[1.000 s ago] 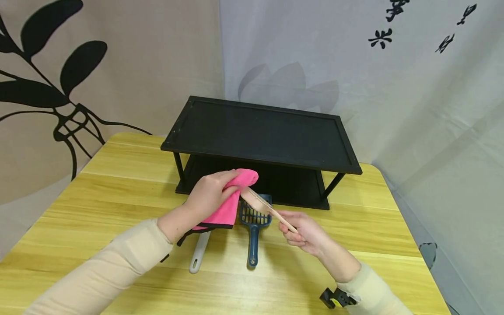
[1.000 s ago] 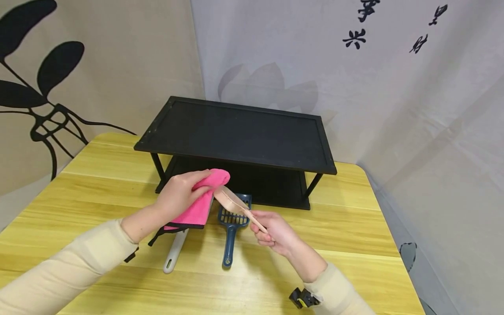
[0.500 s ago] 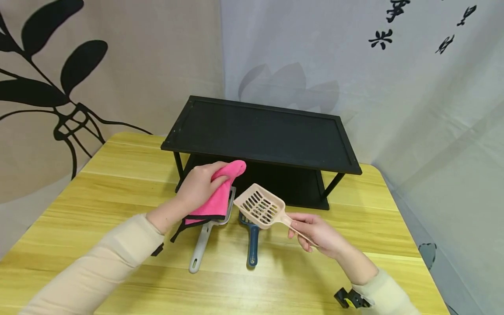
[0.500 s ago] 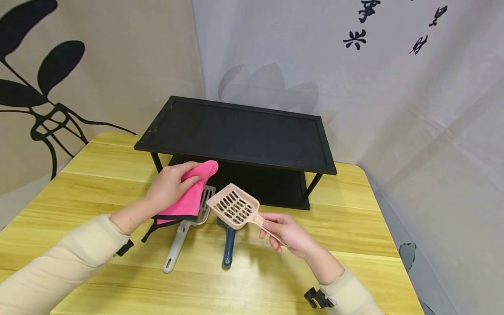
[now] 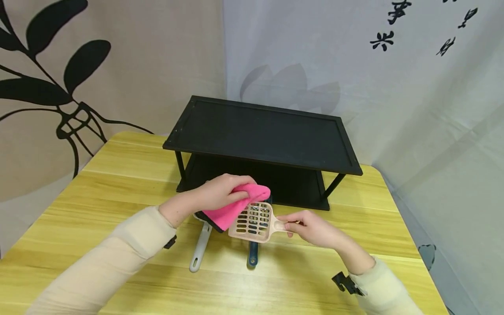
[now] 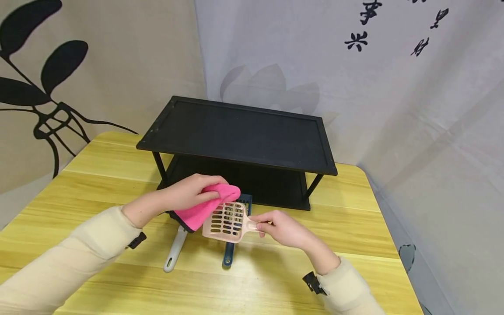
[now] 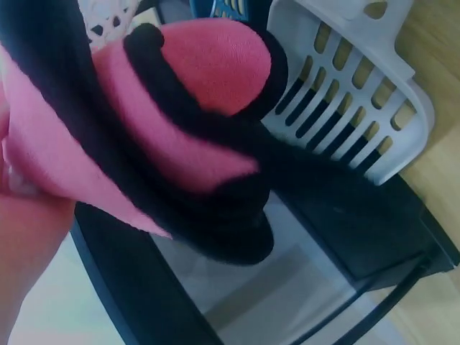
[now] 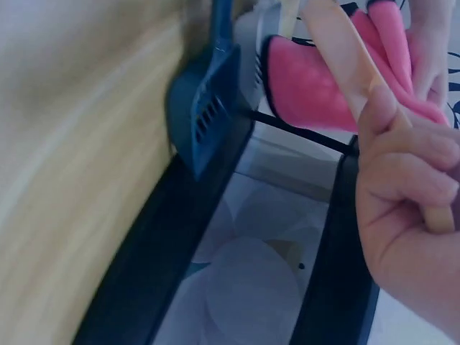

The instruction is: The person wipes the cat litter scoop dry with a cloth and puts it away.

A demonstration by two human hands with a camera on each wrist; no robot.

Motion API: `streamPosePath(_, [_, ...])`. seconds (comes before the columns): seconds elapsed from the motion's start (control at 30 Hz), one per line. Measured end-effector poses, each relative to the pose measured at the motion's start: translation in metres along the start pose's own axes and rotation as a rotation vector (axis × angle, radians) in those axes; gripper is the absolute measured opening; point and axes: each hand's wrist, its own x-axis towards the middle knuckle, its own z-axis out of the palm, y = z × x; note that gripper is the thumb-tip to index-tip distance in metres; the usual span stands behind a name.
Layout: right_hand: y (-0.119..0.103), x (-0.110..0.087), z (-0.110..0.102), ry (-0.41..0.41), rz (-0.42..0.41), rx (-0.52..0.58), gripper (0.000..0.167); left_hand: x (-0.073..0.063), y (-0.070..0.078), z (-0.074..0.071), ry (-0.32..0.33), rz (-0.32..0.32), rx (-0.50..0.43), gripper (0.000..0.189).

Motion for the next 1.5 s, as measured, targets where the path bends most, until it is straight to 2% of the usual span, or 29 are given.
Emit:
streamPosePath(0.1, [-0.003, 0.000, -0.002, 0.018, -0.029, -0.058, 0.029, 0.002, 0.000, -0.001, -0.104, 0.005, -0.031, 0.025])
streamPosePath(0.27, [-0.006, -0.002, -0.005, 0.025, -0.031, -0.063, 0.029, 0.001, -0.001, -0.004, -0.150, -0.032, -0.084, 0.026])
streamPosePath(0.43, [-0.007, -0.006, -0.008, 0.038, -0.036, -0.044, 0.029, -0.001, -0.004, -0.007, -0.150, -0.036, -0.109, 0.025])
streamPosePath(0.63, [-0.005, -0.013, -0.015, 0.039, -0.012, 0.006, 0.030, -0.004, -0.009, -0.010, -0.119, -0.047, -0.143, 0.025])
streamPosePath(0.73, [0.005, -0.016, -0.022, 0.028, -0.037, 0.087, 0.032, -0.007, -0.015, -0.014, -0.065, -0.077, -0.230, 0.027])
streamPosePath(0.87, [0.023, -0.020, -0.033, 0.056, -0.154, 0.244, 0.029, -0.011, -0.023, -0.020, 0.003, -0.119, -0.411, 0.035])
streamPosePath(0.97, [0.032, -0.018, -0.035, 0.058, -0.230, 0.331, 0.024, -0.009, -0.023, -0.020, -0.015, -0.139, -0.532, 0.039])
streamPosePath(1.03, [0.036, -0.014, -0.034, 0.040, -0.259, 0.360, 0.028, -0.006, -0.020, -0.017, -0.047, -0.153, -0.591, 0.039])
streamPosePath(1.13, [0.038, -0.004, -0.028, 0.017, -0.282, 0.366, 0.025, 0.000, -0.015, -0.010, -0.093, -0.181, -0.638, 0.040])
streamPosePath(1.23, [0.038, 0.004, -0.021, 0.039, -0.272, 0.332, 0.022, 0.002, -0.011, -0.003, -0.121, -0.196, -0.669, 0.041])
streamPosePath(1.4, [0.041, 0.009, -0.014, 0.117, -0.187, 0.246, 0.026, 0.002, -0.008, 0.001, -0.122, -0.215, -0.653, 0.037])
streamPosePath(1.5, [0.042, 0.008, -0.013, 0.139, -0.181, 0.230, 0.023, 0.001, -0.007, 0.001, -0.111, -0.207, -0.627, 0.036])
